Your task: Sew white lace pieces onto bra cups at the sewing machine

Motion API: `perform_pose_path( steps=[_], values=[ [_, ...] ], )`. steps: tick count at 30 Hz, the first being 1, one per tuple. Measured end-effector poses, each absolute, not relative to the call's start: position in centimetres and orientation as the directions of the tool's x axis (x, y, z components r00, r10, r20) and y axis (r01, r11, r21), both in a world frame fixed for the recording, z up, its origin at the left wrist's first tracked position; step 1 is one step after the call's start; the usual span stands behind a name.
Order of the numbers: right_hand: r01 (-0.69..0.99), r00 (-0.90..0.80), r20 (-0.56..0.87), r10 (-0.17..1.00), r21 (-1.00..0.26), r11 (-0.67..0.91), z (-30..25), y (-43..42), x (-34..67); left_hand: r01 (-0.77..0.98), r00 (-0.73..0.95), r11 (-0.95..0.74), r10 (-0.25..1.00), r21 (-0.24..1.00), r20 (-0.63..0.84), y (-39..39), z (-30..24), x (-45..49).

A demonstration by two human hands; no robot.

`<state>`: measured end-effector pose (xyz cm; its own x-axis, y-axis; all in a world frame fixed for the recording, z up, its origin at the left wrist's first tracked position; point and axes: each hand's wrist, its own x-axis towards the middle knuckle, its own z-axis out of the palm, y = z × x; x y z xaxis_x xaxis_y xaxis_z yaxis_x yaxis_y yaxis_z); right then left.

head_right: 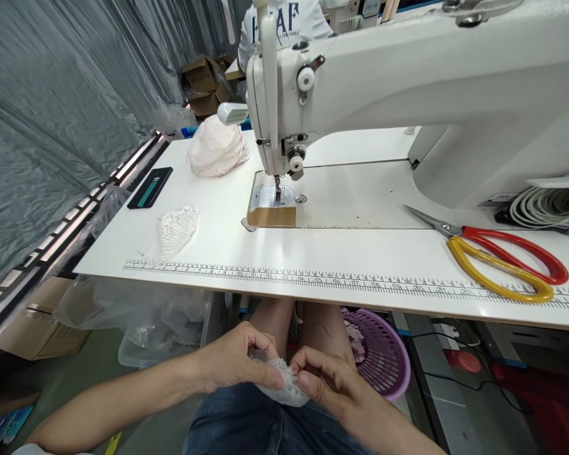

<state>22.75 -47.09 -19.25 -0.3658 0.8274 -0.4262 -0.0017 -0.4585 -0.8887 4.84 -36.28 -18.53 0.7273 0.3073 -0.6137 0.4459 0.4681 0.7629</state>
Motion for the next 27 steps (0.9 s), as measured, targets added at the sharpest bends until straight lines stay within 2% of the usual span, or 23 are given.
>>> perform_pose_path(
  steps=[3, 8, 11, 14, 20, 23, 27],
  values=[
    [0.091, -0.347, -0.427, 0.835, -0.902, -0.423, -19.3, -47.3, 22.9, 0.46, 0.712, 0.472, 0.311, 0.752, -0.63, -36.2, -18.6, 4.7],
    [0.296, -0.186, -0.407, 0.894, -0.891, -0.345, -19.7, -47.7, 22.8, 0.471, 0.679, 0.526, 0.297, 0.708, -0.672, -36.3, -18.3, 4.7],
    [0.387, -0.084, -0.276, 0.958, -0.894, -0.223, -19.7, -47.8, 22.3, 0.449, 0.664, 0.561, 0.311, 0.695, -0.68, -36.5, -18.4, 4.8],
    [0.464, -0.034, -0.078, 0.996, -0.884, -0.053, -19.7, -47.6, 21.7, 0.431, 0.643, 0.599, 0.321, 0.675, -0.695, -36.7, -18.7, 5.0],
    [0.64, -0.04, 0.275, 0.961, -0.731, 0.236, -20.1, -47.2, 21.4, 0.408, 0.564, 0.686, 0.33, 0.603, -0.757, -37.3, -19.1, 5.1],
    [0.684, -0.061, 0.348, 0.936, -0.668, 0.293, -19.9, -47.2, 21.5, 0.389, 0.557, 0.698, 0.342, 0.602, -0.757, -37.6, -19.2, 5.1],
    [0.704, -0.08, 0.35, 0.933, -0.643, 0.302, -19.5, -47.4, 21.5, 0.363, 0.556, 0.7, 0.367, 0.615, -0.746, -37.7, -19.4, 5.1]
  ],
)
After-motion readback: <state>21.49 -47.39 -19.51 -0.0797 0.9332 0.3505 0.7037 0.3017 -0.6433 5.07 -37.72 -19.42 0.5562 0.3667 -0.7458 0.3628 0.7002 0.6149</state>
